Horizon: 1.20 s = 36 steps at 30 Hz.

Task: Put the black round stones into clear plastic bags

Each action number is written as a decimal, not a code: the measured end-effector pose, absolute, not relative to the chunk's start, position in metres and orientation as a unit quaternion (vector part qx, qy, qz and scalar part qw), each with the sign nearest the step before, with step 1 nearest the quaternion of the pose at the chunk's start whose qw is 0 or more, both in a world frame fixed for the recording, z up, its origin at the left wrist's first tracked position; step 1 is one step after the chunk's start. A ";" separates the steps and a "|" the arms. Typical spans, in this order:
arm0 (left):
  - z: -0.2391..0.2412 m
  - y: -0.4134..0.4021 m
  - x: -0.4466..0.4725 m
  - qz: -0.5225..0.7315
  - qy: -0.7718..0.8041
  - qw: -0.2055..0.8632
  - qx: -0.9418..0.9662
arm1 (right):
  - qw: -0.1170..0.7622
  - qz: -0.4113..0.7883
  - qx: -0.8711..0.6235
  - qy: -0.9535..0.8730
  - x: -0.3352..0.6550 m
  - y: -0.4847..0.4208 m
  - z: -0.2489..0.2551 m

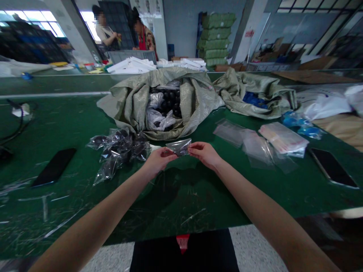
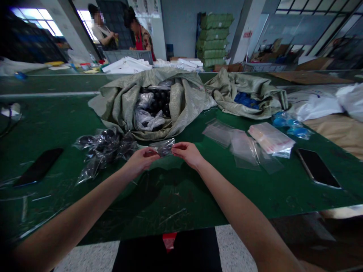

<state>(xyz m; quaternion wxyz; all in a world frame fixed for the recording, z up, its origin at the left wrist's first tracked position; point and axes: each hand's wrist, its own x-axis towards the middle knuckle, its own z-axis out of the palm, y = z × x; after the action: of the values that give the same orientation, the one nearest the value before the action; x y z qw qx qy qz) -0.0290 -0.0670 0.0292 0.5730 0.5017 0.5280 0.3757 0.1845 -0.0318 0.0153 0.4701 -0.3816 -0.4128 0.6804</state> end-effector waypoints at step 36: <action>0.073 -0.060 -0.080 0.343 0.645 0.314 0.606 | 0.454 0.704 -0.393 -0.380 0.194 -0.034 0.011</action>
<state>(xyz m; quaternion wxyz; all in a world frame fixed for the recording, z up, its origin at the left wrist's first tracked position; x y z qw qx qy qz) -0.0799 -0.0603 0.0726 0.3143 0.6056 0.6453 0.3435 0.1940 -0.0345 0.0112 0.4537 -0.3930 -0.3799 0.7038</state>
